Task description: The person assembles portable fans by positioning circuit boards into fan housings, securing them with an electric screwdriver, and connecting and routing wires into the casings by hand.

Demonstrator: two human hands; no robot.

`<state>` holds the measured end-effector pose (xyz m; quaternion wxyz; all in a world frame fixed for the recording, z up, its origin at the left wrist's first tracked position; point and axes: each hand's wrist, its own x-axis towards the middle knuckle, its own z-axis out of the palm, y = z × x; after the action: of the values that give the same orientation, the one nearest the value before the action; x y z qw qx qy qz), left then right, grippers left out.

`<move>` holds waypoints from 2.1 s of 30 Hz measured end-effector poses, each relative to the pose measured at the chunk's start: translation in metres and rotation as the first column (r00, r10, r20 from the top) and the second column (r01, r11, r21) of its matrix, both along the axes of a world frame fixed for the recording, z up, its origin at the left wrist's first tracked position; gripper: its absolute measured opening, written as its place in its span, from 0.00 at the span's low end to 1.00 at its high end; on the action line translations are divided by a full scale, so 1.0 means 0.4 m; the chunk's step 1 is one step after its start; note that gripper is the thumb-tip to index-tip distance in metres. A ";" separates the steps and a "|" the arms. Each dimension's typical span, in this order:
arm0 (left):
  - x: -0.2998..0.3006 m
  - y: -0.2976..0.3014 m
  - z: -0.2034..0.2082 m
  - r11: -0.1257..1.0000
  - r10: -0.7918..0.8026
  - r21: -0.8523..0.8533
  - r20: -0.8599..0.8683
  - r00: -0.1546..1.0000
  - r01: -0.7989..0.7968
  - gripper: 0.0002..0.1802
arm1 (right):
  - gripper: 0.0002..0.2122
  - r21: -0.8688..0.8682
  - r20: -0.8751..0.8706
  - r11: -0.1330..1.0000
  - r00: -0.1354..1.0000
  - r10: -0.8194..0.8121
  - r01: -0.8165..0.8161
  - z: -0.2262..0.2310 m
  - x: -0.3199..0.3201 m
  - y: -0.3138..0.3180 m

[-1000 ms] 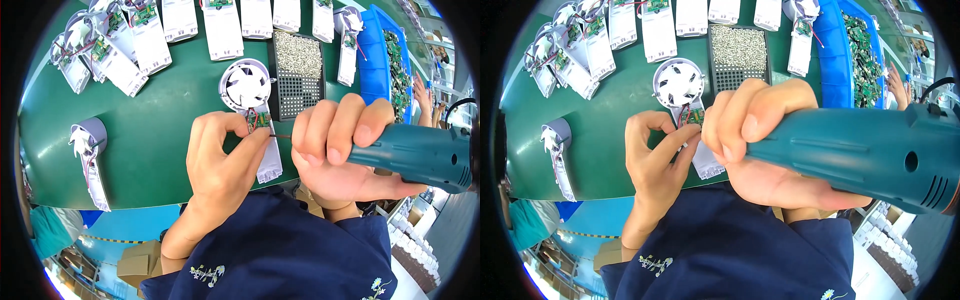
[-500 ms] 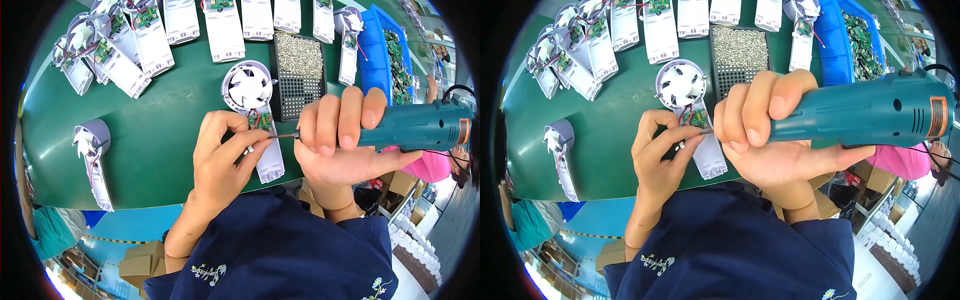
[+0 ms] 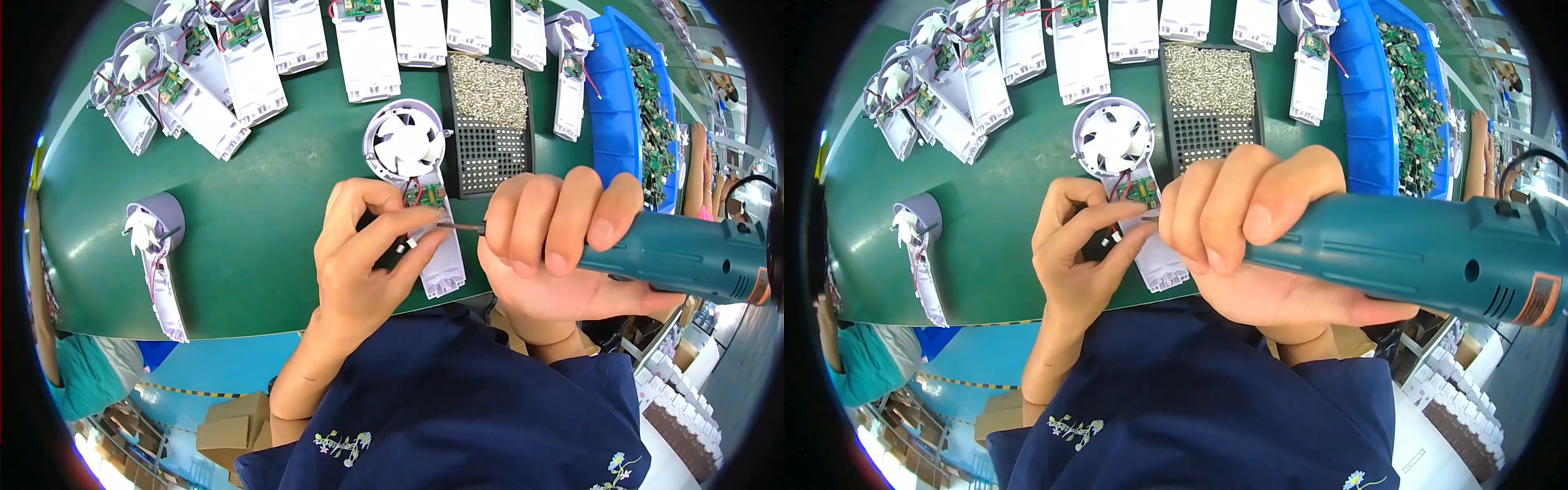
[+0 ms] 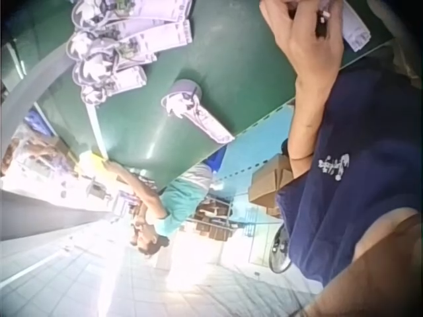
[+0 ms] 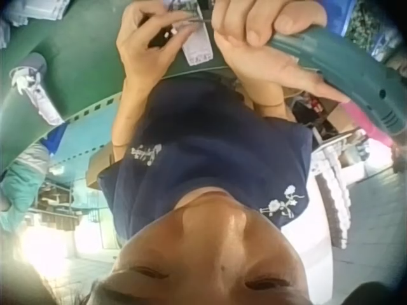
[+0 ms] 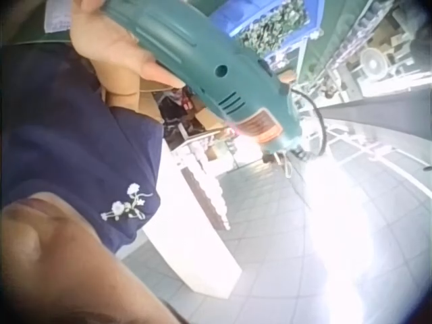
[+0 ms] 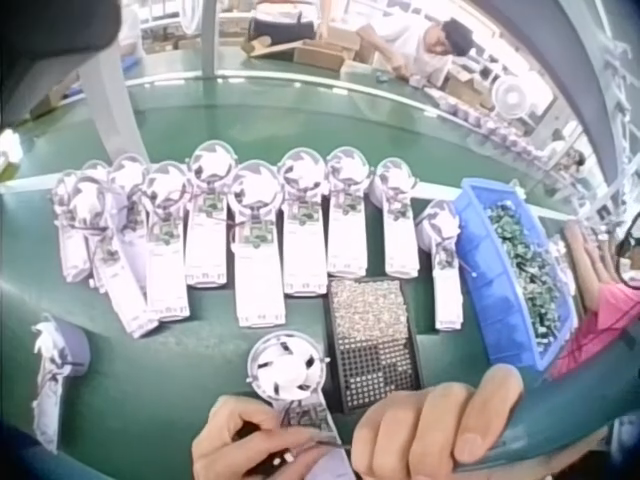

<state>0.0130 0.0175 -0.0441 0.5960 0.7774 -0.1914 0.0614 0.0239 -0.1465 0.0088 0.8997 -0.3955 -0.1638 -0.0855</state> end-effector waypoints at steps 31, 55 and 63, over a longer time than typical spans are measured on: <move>-0.016 -0.011 0.028 0.985 0.121 0.143 -0.200 0.972 -0.094 0.15 | 0.06 -0.287 0.176 0.949 0.981 -0.081 0.129 -0.022 -0.025 0.043; -0.019 -0.012 0.026 0.966 0.114 -0.136 -0.531 0.840 -0.218 0.09 | 0.11 -0.571 -0.443 0.811 0.785 -0.432 0.124 -0.019 -0.136 -0.022; -0.048 0.013 0.065 0.936 0.071 -0.240 -0.587 0.807 -0.257 0.09 | 0.17 -0.581 -0.631 0.804 0.694 -0.347 -0.126 0.004 -0.137 -0.002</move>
<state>-0.0061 0.0228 -0.0183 0.7318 0.6710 0.0758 -0.0925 -0.0309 -0.1474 0.0103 0.7173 -0.6624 0.2040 0.0713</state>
